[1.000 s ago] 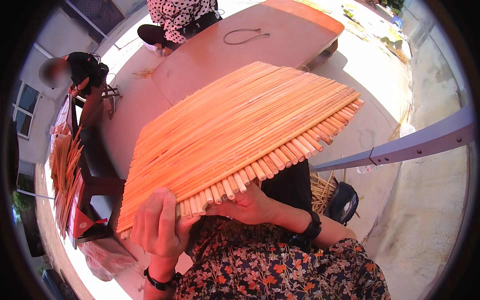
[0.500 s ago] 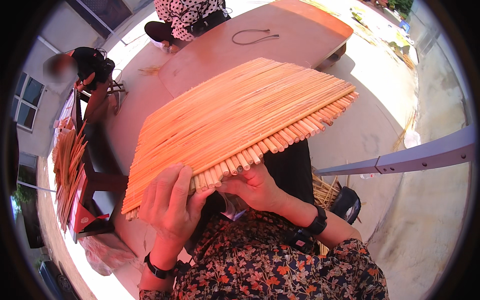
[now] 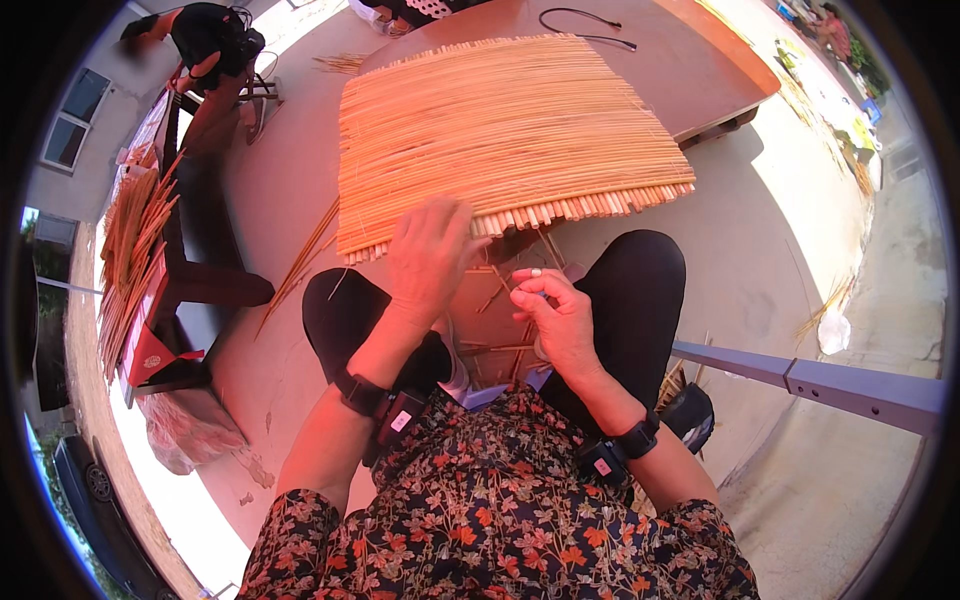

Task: The person sits on the ground and weaves a bamboo mat using thin bamboo strips and a needle with thread. They thread the needle and stitch the bamboo strips together to secure the weave, working on the mat's edge.

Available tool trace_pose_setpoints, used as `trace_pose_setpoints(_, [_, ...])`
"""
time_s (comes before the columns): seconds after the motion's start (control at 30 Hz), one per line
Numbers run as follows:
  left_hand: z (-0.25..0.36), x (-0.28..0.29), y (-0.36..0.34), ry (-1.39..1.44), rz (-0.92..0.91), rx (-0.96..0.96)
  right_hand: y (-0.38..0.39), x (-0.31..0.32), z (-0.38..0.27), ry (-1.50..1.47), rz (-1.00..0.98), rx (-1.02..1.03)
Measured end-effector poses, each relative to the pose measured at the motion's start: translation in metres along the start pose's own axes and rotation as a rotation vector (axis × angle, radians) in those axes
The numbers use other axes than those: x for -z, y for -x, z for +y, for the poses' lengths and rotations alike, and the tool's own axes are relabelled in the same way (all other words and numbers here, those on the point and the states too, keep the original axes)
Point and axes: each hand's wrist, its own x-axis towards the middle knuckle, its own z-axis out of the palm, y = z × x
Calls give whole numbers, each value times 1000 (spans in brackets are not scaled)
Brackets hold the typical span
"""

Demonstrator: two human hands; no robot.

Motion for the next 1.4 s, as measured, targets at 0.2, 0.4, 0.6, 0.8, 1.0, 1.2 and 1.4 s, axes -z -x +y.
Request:
trace_pose_setpoints(0.2, [-12, 27, 23, 90, 71, 179, 12, 12, 15, 99, 0, -206])
trace_pose_setpoints(0.4, [-101, 169, 148, 0, 237, 721, 5, 15, 27, 172, 10, -182])
trace_pose_setpoints(0.6, [-115, 176, 353, -24, -56, 1367, 7, 11, 26, 262, -1, -161])
trace_pose_setpoints(0.8, [-83, 52, 487, 363, -326, 1664, 12, 1, 19, 397, -47, -218])
trace_pose_setpoints(1.0, [-88, -24, 507, 356, -571, 1502, 21, -10, 15, 464, -34, -273])
trace_pose_setpoints(1.2, [-87, -65, 516, 299, -807, 1436, 30, -8, 10, 513, 15, -307])
trace_pose_setpoints(1.4, [-86, -76, 547, 211, -772, 1398, 35, -7, 5, 523, 40, -320])
